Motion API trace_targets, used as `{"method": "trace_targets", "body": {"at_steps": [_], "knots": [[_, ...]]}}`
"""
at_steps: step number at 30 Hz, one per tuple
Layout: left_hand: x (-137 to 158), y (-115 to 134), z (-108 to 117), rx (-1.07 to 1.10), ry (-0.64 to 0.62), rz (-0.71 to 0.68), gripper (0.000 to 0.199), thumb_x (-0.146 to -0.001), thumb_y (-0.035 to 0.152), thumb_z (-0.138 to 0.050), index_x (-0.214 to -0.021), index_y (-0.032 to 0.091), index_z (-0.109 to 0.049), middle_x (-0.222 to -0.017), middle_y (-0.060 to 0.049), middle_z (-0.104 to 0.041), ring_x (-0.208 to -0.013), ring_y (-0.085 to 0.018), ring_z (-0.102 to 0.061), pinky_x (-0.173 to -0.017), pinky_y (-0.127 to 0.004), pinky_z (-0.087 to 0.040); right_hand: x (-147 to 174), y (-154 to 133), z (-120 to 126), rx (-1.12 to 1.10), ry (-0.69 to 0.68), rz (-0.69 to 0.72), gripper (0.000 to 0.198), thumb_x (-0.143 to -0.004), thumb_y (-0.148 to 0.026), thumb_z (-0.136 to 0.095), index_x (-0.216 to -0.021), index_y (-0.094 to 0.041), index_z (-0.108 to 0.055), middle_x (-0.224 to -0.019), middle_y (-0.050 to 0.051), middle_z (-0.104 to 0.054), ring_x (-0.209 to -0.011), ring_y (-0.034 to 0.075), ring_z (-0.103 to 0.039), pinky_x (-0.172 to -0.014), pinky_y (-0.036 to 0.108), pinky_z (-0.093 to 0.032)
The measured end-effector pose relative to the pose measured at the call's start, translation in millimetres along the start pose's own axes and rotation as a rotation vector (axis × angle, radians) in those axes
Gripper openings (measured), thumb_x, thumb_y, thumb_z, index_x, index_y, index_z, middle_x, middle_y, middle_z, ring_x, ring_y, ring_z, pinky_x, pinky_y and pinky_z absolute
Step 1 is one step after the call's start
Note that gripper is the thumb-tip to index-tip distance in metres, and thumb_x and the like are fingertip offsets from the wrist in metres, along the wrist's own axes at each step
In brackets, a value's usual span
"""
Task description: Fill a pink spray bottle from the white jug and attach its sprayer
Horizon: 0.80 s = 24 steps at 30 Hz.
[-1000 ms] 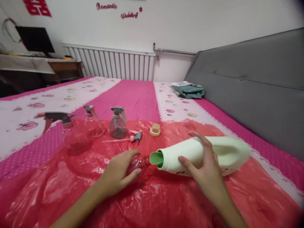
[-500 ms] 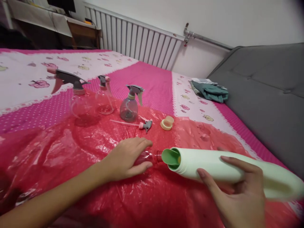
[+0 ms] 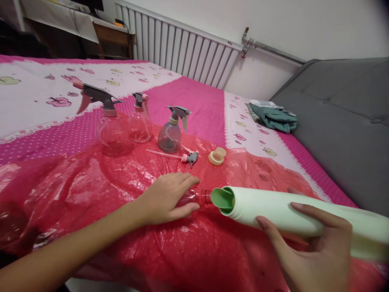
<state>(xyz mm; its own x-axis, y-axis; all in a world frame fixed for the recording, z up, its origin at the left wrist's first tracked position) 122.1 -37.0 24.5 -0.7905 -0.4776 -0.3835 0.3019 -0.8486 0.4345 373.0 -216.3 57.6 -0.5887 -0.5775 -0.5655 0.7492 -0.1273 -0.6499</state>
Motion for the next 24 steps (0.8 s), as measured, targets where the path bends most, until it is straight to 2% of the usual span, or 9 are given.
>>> {"method": "trace_targets", "body": {"at_steps": [6,13,17,21,24], "knots": [[-2,3,0,-0.008,-0.016,-0.003,0.045,-0.11,0.055,-0.051,-0.134,0.021,-0.066,-0.124,-0.013,-0.077,-0.11,-0.033,-0.074,-0.094,-0.045,-0.059,1,-7,6,0.068,0.056,0.036,0.067,-0.079,-0.074,-0.086,-0.12,-0.025,-0.065,-0.125,0.012,-0.066,-0.134,0.039,-0.06,-0.108,0.06,-0.055],[-2,4,-1,-0.006,-0.006,-0.019,0.045,-0.11,0.054,-0.051,-0.135,0.02,-0.065,-0.122,-0.014,-0.077,-0.108,-0.034,-0.074,-0.092,-0.047,-0.059,2,-9,7,0.065,0.039,0.014,0.068,-0.08,-0.076,-0.084,-0.121,-0.025,-0.065,-0.124,0.012,-0.066,-0.132,0.039,-0.06,-0.109,0.062,-0.055],[-3,5,-2,-0.049,-0.011,-0.036,0.045,-0.111,0.054,-0.049,-0.135,0.019,-0.064,-0.121,-0.014,-0.077,-0.108,-0.034,-0.074,-0.091,-0.045,-0.058,-2,-13,7,0.083,0.071,0.013,0.071,-0.075,-0.081,-0.084,-0.115,-0.024,-0.067,-0.119,0.013,-0.067,-0.132,0.043,-0.061,-0.113,0.071,-0.05],[-3,7,-1,-0.058,-0.005,-0.05,0.046,-0.112,0.055,-0.048,-0.134,0.017,-0.064,-0.12,-0.015,-0.078,-0.106,-0.035,-0.075,-0.089,-0.046,-0.058,-5,-17,6,0.068,0.134,0.086,0.076,-0.069,-0.083,-0.086,-0.109,-0.021,-0.069,-0.11,0.012,-0.068,-0.13,0.046,-0.064,-0.114,0.075,-0.048],[-3,8,0,-0.061,-0.004,-0.062,0.048,-0.112,0.056,-0.046,-0.132,0.016,-0.064,-0.118,-0.016,-0.079,-0.103,-0.035,-0.076,-0.086,-0.047,-0.058,-4,-18,6,0.078,0.13,0.125,0.074,-0.072,-0.079,-0.088,-0.112,-0.019,-0.07,-0.12,0.015,-0.071,-0.133,0.048,-0.065,-0.113,0.077,-0.047]]}}
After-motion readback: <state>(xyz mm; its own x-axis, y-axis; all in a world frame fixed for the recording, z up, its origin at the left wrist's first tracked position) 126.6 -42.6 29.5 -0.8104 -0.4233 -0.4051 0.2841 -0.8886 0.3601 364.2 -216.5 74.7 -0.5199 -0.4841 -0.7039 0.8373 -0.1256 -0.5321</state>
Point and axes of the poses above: each hand's wrist, its own x-axis away from the middle knuckle, its own z-axis out of the back of the hand, y = z × x, the point moved 4 cm from there along -x, towards the middle knuckle
